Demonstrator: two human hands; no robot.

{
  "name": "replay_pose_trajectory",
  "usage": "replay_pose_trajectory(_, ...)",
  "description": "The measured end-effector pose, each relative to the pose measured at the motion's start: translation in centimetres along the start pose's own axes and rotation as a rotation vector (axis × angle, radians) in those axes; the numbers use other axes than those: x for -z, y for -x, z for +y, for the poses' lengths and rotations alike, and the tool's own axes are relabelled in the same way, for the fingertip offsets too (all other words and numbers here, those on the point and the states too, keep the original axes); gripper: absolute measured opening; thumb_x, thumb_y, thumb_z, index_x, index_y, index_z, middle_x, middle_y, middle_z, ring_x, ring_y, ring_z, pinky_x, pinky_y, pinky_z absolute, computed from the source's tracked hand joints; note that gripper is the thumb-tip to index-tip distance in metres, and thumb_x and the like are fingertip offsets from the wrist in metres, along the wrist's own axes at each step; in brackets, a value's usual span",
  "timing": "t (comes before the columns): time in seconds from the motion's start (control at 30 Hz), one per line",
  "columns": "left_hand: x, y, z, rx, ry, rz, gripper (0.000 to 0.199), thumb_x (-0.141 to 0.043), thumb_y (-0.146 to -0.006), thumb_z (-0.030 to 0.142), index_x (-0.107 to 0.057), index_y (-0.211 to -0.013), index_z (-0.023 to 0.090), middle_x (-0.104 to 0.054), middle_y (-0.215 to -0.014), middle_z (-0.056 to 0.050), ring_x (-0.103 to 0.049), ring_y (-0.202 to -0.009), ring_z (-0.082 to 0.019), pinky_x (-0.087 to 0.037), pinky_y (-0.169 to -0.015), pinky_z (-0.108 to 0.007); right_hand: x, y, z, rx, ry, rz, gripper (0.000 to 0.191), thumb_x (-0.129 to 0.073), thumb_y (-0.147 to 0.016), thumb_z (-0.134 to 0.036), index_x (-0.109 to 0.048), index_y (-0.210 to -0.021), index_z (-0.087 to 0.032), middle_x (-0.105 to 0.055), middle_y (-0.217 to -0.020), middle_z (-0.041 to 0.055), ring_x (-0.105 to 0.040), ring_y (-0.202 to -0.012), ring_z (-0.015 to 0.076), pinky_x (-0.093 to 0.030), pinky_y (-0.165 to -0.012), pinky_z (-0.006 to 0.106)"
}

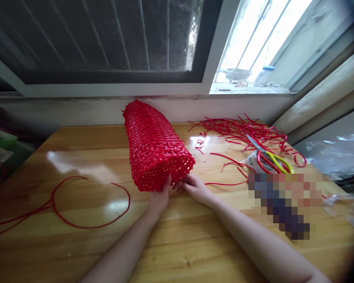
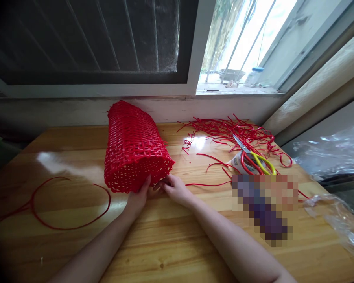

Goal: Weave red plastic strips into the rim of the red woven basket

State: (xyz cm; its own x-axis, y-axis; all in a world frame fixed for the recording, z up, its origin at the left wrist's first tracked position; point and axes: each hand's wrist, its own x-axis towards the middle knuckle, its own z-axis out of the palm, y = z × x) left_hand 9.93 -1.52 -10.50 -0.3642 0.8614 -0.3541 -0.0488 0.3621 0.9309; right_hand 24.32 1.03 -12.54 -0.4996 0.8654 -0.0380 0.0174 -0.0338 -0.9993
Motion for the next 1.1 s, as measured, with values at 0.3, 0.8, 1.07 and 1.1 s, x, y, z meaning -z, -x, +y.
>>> replay_pose_trajectory(0.3,-0.1,0.1,-0.3,-0.102,-0.160,0.044,0.043,-0.062,-0.072,0.043,-0.061,-0.109,0.022,-0.062,-0.117,-0.007,-0.050,-0.117,-0.025,-0.036,-0.102,-0.036,-0.3,-0.5,0.5,0.025,0.053,0.132,0.015,-0.049,-0.078,-0.028,-0.055,-0.081,-0.016,-0.062,-0.074,0.0034,-0.054,-0.061,0.0119,-0.045,-0.060,0.025)
replay_pose_trajectory(0.8,0.1,-0.1,-0.7,-0.111,-0.216,0.035,0.041,-0.064,-0.070,0.044,-0.063,-0.104,0.022,-0.064,-0.112,-0.008,-0.052,-0.114,-0.028,-0.037,-0.100,-0.039,-0.4,-1.3,0.9,-0.058,-0.001,0.257,0.018,-0.050,-0.069,-0.033,-0.054,-0.064,-0.016,-0.051,-0.053,-0.0017,-0.045,-0.050,0.0097,-0.037,-0.052,0.023)
replay_pose_trajectory(1.07,-0.2,0.2,-0.2,-0.065,-0.194,0.000,0.040,-0.060,-0.074,0.041,-0.061,-0.108,0.020,-0.061,-0.117,-0.008,-0.052,-0.114,-0.025,-0.036,-0.101,-0.039,-0.6,-1.9,0.3,-0.136,0.016,0.266,0.011,-0.047,-0.066,-0.018,-0.051,-0.056,-0.015,-0.052,-0.052,-0.0018,-0.044,-0.049,0.0090,-0.036,-0.050,0.021)
replay_pose_trajectory(1.1,-0.2,0.2,0.0,-0.036,-0.196,0.006,0.041,-0.061,-0.073,0.041,-0.060,-0.108,0.020,-0.061,-0.118,-0.009,-0.052,-0.115,-0.025,-0.036,-0.101,-0.039,-0.6,-2.0,0.2,-0.148,0.018,0.259,0.011,-0.046,-0.066,-0.016,-0.050,-0.055,-0.015,-0.052,-0.051,-0.0016,-0.044,-0.049,0.0091,-0.037,-0.049,0.021)
